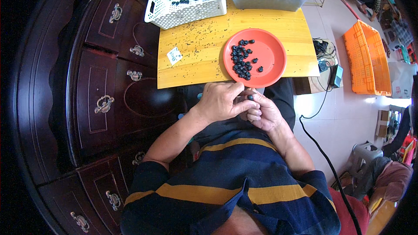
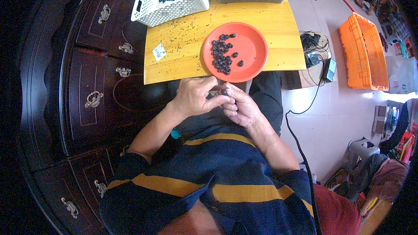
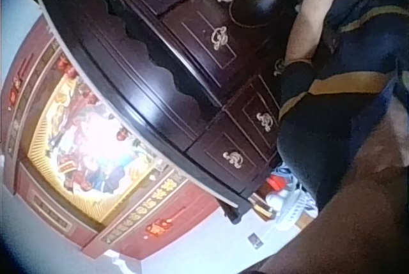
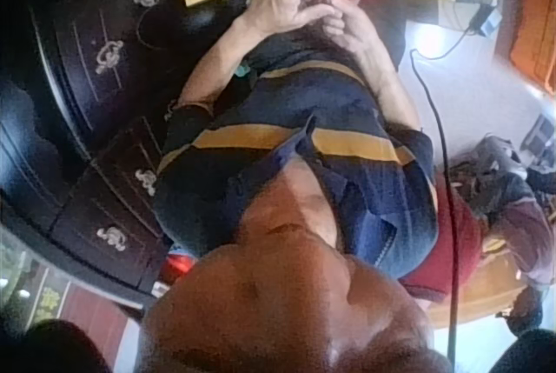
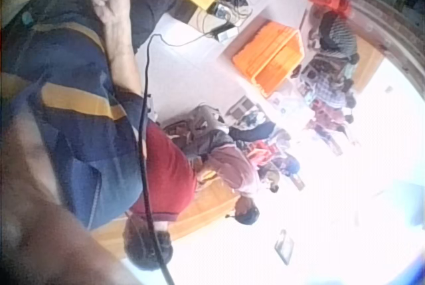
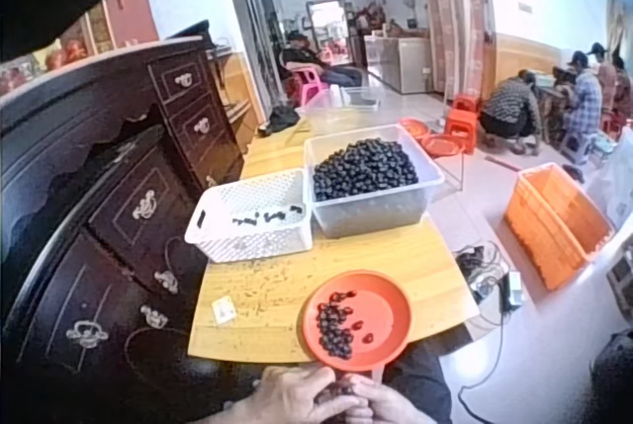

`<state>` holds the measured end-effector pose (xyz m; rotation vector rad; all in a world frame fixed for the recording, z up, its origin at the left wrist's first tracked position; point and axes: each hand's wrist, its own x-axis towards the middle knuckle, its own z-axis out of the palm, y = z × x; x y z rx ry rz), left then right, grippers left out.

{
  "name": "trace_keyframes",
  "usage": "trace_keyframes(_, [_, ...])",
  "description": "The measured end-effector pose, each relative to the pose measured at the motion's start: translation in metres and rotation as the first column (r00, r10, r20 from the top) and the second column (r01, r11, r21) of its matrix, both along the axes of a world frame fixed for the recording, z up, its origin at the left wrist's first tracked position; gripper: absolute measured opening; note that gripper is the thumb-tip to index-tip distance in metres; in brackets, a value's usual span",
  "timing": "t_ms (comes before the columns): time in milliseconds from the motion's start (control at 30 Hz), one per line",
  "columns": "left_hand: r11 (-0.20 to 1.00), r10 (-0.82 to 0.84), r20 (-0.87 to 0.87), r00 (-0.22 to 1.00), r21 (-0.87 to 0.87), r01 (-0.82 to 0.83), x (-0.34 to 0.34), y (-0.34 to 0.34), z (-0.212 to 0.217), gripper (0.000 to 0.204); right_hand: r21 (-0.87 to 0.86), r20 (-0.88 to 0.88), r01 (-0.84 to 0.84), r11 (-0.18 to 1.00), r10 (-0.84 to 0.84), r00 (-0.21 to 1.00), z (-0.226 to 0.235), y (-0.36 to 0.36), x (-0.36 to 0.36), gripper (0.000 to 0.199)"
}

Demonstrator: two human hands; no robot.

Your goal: The person cleans and sorts small rubber or plastic components by hand on a table.

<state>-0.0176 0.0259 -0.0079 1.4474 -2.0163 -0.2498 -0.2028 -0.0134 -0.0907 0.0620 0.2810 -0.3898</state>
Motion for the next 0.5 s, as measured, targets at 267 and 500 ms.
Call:
trace_keyframes(267, [0.999,-0.015,0.034,0.999,0.047,0.013,0.0024,-0.0021,-0.0048,0.039,-0.026,0.022,-0.002,1.000,0.003,1.000,-0.0012,-0.0013,-0.0005,0.019])
trace_keyframes(500, [0.996,-0.010,0.022,1.000,0.092,0.008,0.0041,-0.0028,-0.0068,0.040,-0.129,-0.043,0.004,0.992,-0.010,0.999,0.0062,-0.0038,0.0015,0.013])
